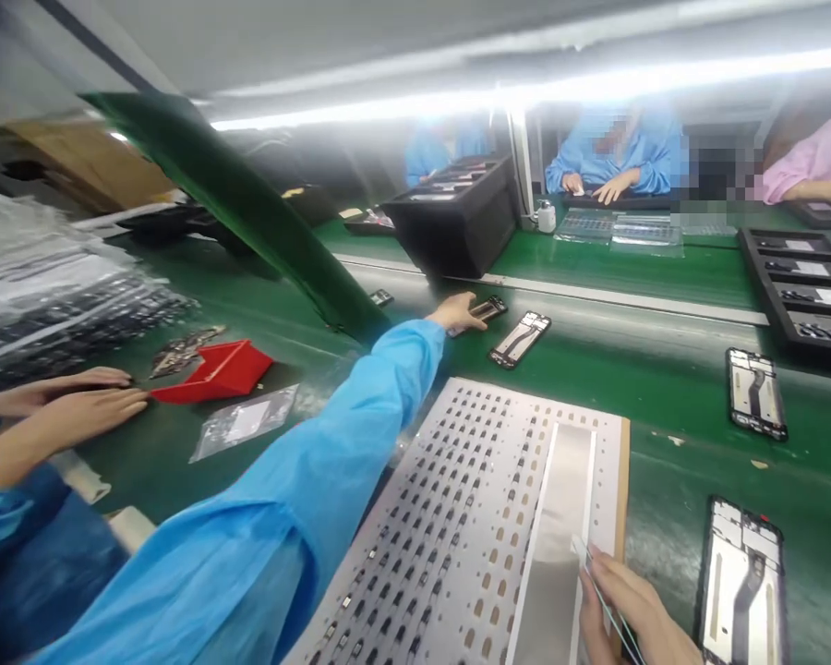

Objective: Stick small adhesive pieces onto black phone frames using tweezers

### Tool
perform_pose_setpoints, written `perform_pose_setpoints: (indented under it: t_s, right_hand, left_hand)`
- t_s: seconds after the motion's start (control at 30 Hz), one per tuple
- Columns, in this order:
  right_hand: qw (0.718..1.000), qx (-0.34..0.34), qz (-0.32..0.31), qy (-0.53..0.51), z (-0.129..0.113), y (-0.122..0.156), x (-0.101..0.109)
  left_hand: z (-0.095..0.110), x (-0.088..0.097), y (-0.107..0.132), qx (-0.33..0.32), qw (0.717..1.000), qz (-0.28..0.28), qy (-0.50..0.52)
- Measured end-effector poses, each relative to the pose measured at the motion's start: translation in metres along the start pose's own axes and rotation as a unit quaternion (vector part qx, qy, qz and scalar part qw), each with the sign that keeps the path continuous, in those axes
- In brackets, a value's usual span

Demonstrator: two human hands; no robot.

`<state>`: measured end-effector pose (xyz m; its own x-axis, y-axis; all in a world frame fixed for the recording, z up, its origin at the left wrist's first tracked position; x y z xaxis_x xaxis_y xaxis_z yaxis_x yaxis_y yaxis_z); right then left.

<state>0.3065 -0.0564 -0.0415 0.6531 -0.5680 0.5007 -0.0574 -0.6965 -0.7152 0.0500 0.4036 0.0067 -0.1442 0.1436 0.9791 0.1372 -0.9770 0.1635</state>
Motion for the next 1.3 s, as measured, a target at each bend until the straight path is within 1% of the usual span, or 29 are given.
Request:
perform_pose_setpoints:
  t_s: [0.07,0.13,0.2,0.23,0.27,0.3,0.33,0.37,0.4,0.47,0.5,0.53,0.57,0.6,0.63,0.7,0.77,0.8,0.87,0.93,0.97,1.03,1.07,1.17,1.23,1.3]
  right_hand:
    - [1.0,0.008,-0.012,0.02,-0.007,-0.008,0.003]
    - [1.0,-0.004,-0.003,0.018,-0.012,-0.013,0.006]
    - [0.999,-0.037,0.022,0.001,-0.014,-0.017,0.009]
    - [0.998,-0.056,0.035,-0.01,-0.016,-0.019,0.011]
    - [0.995,-0.081,0.049,-0.023,-0.018,-0.022,0.012]
    - [0.991,-0.113,0.058,-0.038,-0.019,-0.026,0.012]
    - [0.985,-0.148,0.063,-0.058,-0.02,-0.03,0.011]
    - [0.977,-0.187,0.057,-0.086,-0.021,-0.035,0.007]
    - [0.966,-0.227,0.036,-0.119,-0.022,-0.04,-0.001]
    - [0.938,-0.29,-0.006,-0.188,-0.024,-0.049,-0.022]
    - [0.926,-0.31,-0.018,-0.215,-0.024,-0.052,-0.033]
    - [0.914,-0.327,-0.031,-0.237,-0.023,-0.053,-0.044]
    - [0.905,-0.341,-0.041,-0.253,-0.021,-0.053,-0.055]
    - [0.897,-0.352,-0.049,-0.262,-0.019,-0.052,-0.064]
    - [0.892,-0.361,-0.055,-0.266,-0.016,-0.05,-0.071]
    - [0.887,-0.374,-0.059,-0.264,-0.011,-0.045,-0.08]
    - [0.887,-0.38,-0.057,-0.256,-0.008,-0.041,-0.082]
    - [0.887,-0.382,-0.057,-0.253,-0.007,-0.04,-0.082]
    - [0.887,-0.385,-0.057,-0.249,-0.008,-0.04,-0.081]
    - [0.888,-0.384,-0.06,-0.246,-0.008,-0.04,-0.08]
    - [0.89,-0.381,-0.062,-0.243,-0.009,-0.041,-0.079]
    - [0.894,-0.374,-0.067,-0.237,-0.009,-0.041,-0.08]
    - [0.896,-0.371,-0.068,-0.233,-0.009,-0.041,-0.08]
    - [0.902,-0.362,-0.063,-0.227,-0.009,-0.043,-0.081]
    - [0.903,-0.36,-0.044,-0.23,-0.01,-0.046,-0.079]
    - [0.901,-0.36,-0.026,-0.242,-0.013,-0.05,-0.076]
  left_hand:
    - [0.0,0.005,0.002,0.007,1.0,0.01,-0.006]
    - [0.002,0.014,0.013,0.013,0.999,0.037,-0.009]
    - [0.004,0.027,0.037,0.003,0.998,0.066,-0.007]
    - [0.004,0.034,0.056,-0.021,0.997,0.079,-0.006]
    - [0.004,0.039,0.081,-0.059,0.995,0.086,-0.007]
    - [0.006,0.043,0.112,-0.135,0.985,0.102,-0.016]
    - [0.006,0.043,0.15,-0.225,0.968,0.11,-0.034]
    - [0.004,0.037,0.191,-0.316,0.942,0.095,-0.067]
    - [-0.002,0.027,0.235,-0.405,0.905,0.072,-0.107]
    - [-0.02,0.004,0.318,-0.549,0.819,0.073,-0.15]
    - [-0.031,-0.008,0.353,-0.597,0.784,0.085,-0.146]
    - [-0.041,-0.02,0.377,-0.612,0.771,0.099,-0.142]
    - [-0.05,-0.033,0.396,-0.625,0.759,0.107,-0.145]
    - [-0.058,-0.045,0.407,-0.627,0.756,0.112,-0.149]
    - [-0.064,-0.056,0.413,-0.625,0.757,0.114,-0.15]
    - [-0.073,-0.072,0.415,-0.619,0.766,0.107,-0.138]
    - [-0.08,-0.078,0.41,-0.602,0.787,0.098,-0.095]
    - [-0.084,-0.079,0.405,-0.585,0.803,0.097,-0.067]
    - [-0.093,-0.078,0.393,-0.526,0.845,0.1,-0.009]
    - [-0.104,-0.077,0.379,-0.437,0.892,0.104,0.047]
    - [-0.11,-0.077,0.373,-0.393,0.911,0.1,0.073]
    - [-0.117,-0.078,0.364,-0.326,0.933,0.09,0.124]
    - [-0.119,-0.078,0.362,-0.307,0.936,0.086,0.147]
    - [-0.118,-0.077,0.36,-0.285,0.935,0.087,0.191]
    - [-0.114,-0.073,0.359,-0.273,0.933,0.089,0.218]
    - [-0.109,-0.067,0.357,-0.258,0.925,0.08,0.268]
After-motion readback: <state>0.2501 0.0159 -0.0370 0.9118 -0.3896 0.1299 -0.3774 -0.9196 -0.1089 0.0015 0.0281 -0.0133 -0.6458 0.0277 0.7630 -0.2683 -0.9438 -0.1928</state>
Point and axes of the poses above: each hand's wrist, its own y-axis away from the middle knuckle, its own x-axis out of the back of the hand, z = x × y, the point moved 6 cm from there along -y, towards the middle knuckle, and after that the axes turned 14 degrees about x, right-handed, at the moved point
